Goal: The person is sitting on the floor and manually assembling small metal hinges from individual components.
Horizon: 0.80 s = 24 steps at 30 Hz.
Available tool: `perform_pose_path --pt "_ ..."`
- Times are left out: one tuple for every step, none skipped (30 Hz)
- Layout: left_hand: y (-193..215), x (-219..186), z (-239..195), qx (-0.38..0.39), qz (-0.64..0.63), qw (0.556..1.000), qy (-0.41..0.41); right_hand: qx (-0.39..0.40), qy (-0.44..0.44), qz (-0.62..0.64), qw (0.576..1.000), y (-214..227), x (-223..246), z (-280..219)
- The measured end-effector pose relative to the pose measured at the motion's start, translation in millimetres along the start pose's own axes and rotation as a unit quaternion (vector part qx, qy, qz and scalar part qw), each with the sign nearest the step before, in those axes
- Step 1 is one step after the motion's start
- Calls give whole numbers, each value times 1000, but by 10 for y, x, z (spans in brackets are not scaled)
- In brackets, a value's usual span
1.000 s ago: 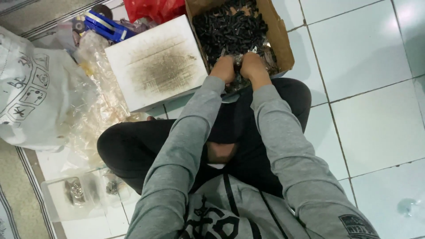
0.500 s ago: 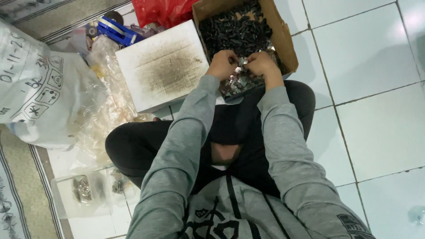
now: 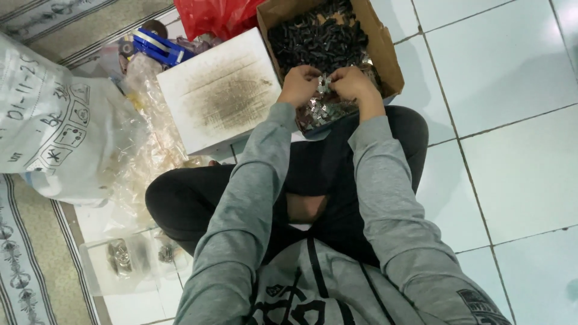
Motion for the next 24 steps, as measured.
perform_pose_path --pt "3 -11 -6 0 0 1000 1 0 -1 0 1000 19 9 -6" --pt "10 1 -14 -1 -1 1000 11 9 -6 -1 1000 18 7 -13" --pt "20 6 -22 -2 -2 1000 21 17 -12 -4 1000 22 12 -19" --pt "0 62 18 -3 -2 1000 22 18 -12 -4 1000 -1 15 -52" --pt "38 87 73 -29 37 999 13 1 -1 2 1000 22 51 -71" --pt "77 110 126 -55 76 996 5 -17 10 8 1000 43 87 -93" --pt "56 96 87 -55 74 996 4 -17 10 6 1000 45 97 -117" --pt "47 83 47 -60 86 995 5 -17 7 18 1000 43 101 -141" --pt "33 65 15 -64 96 993 4 -17 4 29 999 51 108 -160" --pt "47 13 -17 -65 93 994 3 -18 5 26 999 38 50 -62" --pt "75 -44 -59 -71 92 993 -4 -11 8 26 1000 1 2 37" --pt "111 -96 -105 -78 90 993 -11 -4 11 26 1000 -43 -43 135" --pt "139 -82 -99 -81 86 993 -9 -2 12 21 1000 -15 -13 105" --pt "176 -80 -102 -84 67 994 -18 -14 25 15 999 29 48 70" --pt "267 -78 -106 -94 46 994 -27 -23 44 5 999 54 166 62" --pt "374 -86 -192 -104 40 993 -26 -18 50 -4 999 -16 229 37" --pt "481 -113 -274 -107 18 993 -39 2 82 52 995 -109 360 26" --pt "589 -137 -355 -111 -3 992 -52 22 112 108 988 -199 490 15" --pt "738 -46 -424 -121 -9 992 -47 32 114 100 988 -341 644 -40" --pt "872 26 -494 -123 -51 989 -57 50 128 95 986 -497 817 -103" --pt "1024 72 -543 -124 -89 986 -71 65 142 94 983 -640 1007 -157" --pt "1209 128 -627 -133 -92 984 -70 72 146 89 983 -829 1117 -78" --pt "1393 190 -724 -151 -39 986 -62 94 148 86 981 -1055 1206 -15" --pt "1577 250 -824 -168 14 984 -53 116 150 83 978 -1283 1295 44"
Point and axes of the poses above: each hand's wrist, its own z-axis towards the middle knuckle, its own y-axis out of the back of the hand, x = y × z, the point moved 10 cm from there along z, towards the middle knuckle, and after that the axes turned 9 degrees about z, right-handed, at the moved point
